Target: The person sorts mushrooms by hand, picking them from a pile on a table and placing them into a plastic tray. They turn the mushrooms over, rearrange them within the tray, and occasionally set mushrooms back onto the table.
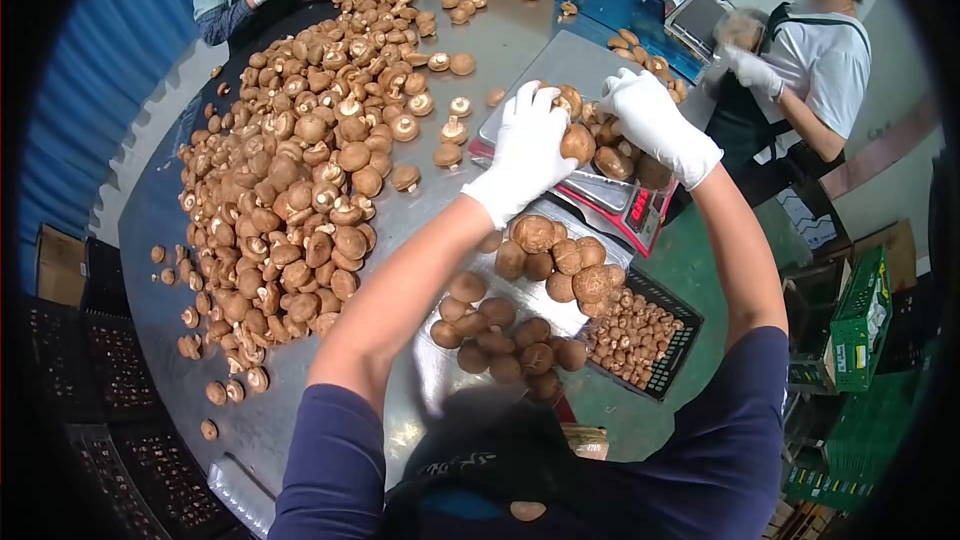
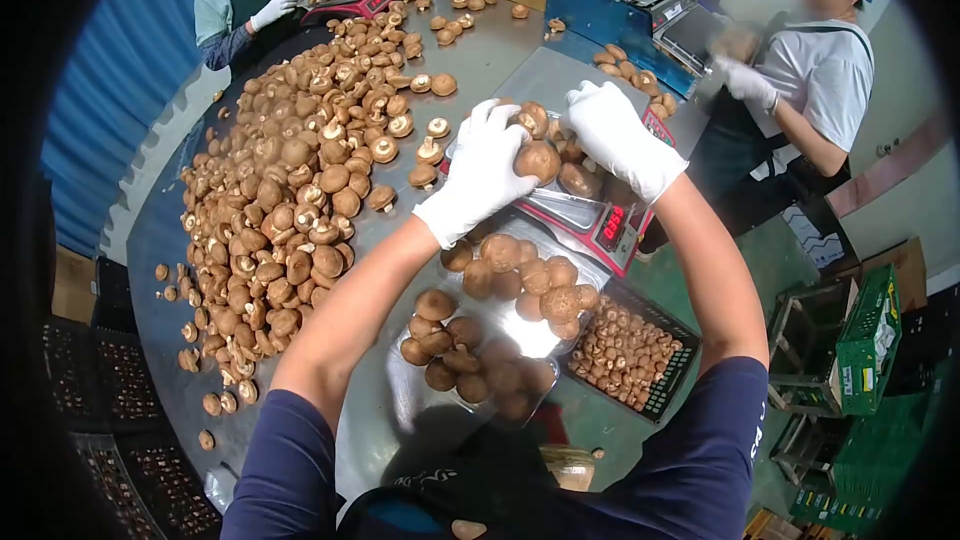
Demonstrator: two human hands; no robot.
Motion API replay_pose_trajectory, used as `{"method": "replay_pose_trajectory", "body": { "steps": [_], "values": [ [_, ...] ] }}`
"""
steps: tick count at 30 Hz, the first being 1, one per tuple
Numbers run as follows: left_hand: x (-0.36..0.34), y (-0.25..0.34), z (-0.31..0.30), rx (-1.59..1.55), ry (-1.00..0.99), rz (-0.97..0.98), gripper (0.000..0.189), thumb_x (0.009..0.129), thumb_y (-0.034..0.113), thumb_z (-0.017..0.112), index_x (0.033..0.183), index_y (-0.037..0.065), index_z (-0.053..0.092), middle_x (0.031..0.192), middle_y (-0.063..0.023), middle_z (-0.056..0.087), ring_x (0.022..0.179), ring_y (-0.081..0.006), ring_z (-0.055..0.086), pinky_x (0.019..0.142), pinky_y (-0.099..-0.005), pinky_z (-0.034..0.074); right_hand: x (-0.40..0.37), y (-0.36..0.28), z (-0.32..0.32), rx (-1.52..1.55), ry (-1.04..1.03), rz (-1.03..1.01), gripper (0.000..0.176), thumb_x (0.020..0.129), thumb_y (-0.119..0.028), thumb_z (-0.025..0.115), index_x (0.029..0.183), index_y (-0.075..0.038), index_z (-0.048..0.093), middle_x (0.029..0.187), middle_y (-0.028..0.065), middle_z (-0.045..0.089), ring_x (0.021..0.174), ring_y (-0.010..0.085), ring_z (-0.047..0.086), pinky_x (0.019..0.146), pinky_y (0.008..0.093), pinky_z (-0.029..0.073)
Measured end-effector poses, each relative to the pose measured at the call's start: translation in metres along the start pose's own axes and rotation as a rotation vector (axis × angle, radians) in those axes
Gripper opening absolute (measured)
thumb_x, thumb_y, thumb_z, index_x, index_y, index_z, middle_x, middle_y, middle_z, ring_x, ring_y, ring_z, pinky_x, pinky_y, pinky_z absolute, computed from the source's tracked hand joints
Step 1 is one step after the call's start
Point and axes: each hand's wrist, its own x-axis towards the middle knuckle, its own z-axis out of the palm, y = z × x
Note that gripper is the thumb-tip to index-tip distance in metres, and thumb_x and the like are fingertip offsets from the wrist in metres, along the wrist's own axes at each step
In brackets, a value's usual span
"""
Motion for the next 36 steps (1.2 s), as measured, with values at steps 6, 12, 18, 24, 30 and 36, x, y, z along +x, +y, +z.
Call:
{"method": "replay_pose_trajectory", "body": {
  "steps": [6, 12, 18, 24, 30, 36],
  "values": [
    [-0.003, 0.007, 0.003, -0.126, -0.065, -0.081, 0.040, 0.062, 0.011, 0.072, 0.098, 0.007, 0.055, 0.098, -0.0118, 0.056, 0.095, -0.0313, 0.052, 0.082, -0.0427, 0.043, -0.008, 0.008, -0.008, 0.410, 0.070, -0.009, 0.022, 0.067, -0.006, 0.073, 0.088, -0.005, 0.067, 0.086, 0.0112, 0.060, 0.089, 0.0300, 0.059, 0.077, 0.0393, 0.048],
    [-0.010, 0.023, -0.014, -0.265, 0.244, -0.327, 0.041, 0.067, 0.011, 0.073, 0.103, 0.007, 0.053, 0.089, -0.0116, 0.058, 0.082, -0.0278, 0.058, 0.075, -0.0394, 0.048, -0.038, -0.011, -0.051, 0.722, 0.189, 0.225, 0.021, 0.078, -0.010, 0.071, 0.095, -0.004, 0.059, 0.086, 0.0129, 0.059, 0.083, 0.0307, 0.060, 0.074, 0.0379, 0.048],
    [-0.066, 0.145, -0.051, -0.973, 0.093, -0.506, 0.045, 0.076, 0.002, 0.074, 0.113, 0.003, 0.049, 0.097, -0.0090, 0.058, 0.088, -0.0163, 0.060, 0.075, -0.0304, 0.051, -0.173, -0.060, -0.134, 0.585, -0.117, 0.303, 0.027, 0.069, -0.010, 0.074, 0.090, -0.004, 0.057, 0.083, 0.0127, 0.060, 0.081, 0.0354, 0.059, 0.073, 0.0412, 0.046],
    [-0.104, 0.174, -0.058, -0.764, -0.293, 0.003, 0.044, 0.083, 0.020, 0.067, 0.122, 0.000, 0.056, 0.115, -0.0189, 0.060, 0.111, -0.0350, 0.056, 0.095, -0.0429, 0.045, -0.293, -0.069, -0.118, 0.234, -0.248, 0.725, 0.042, 0.068, 0.000, 0.071, 0.109, -0.005, 0.064, 0.096, 0.0150, 0.066, 0.090, 0.0343, 0.064, 0.080, 0.0400, 0.049],
    [-0.182, 0.005, -0.115, 0.390, -0.032, -0.422, 0.037, 0.079, 0.009, 0.061, 0.115, 0.001, 0.061, 0.111, -0.0189, 0.062, 0.109, -0.0366, 0.056, 0.094, -0.0442, 0.046, -0.284, -0.090, -0.108, 0.503, -0.231, 0.681, 0.045, 0.075, -0.010, 0.072, 0.119, -0.005, 0.060, 0.103, 0.0156, 0.066, 0.094, 0.0333, 0.064, 0.081, 0.0408, 0.049],
    [-0.271, -0.066, -0.209, 0.464, 0.177, -0.733, 0.023, 0.083, 0.007, 0.062, 0.105, 0.004, 0.064, 0.101, -0.0141, 0.063, 0.098, -0.0336, 0.059, 0.085, -0.0418, 0.048, -0.222, -0.099, -0.074, 0.589, -0.135, 0.451, 0.041, 0.082, -0.023, 0.066, 0.118, -0.005, 0.061, 0.101, 0.0162, 0.065, 0.094, 0.0354, 0.062, 0.081, 0.0411, 0.048]
  ]
}}
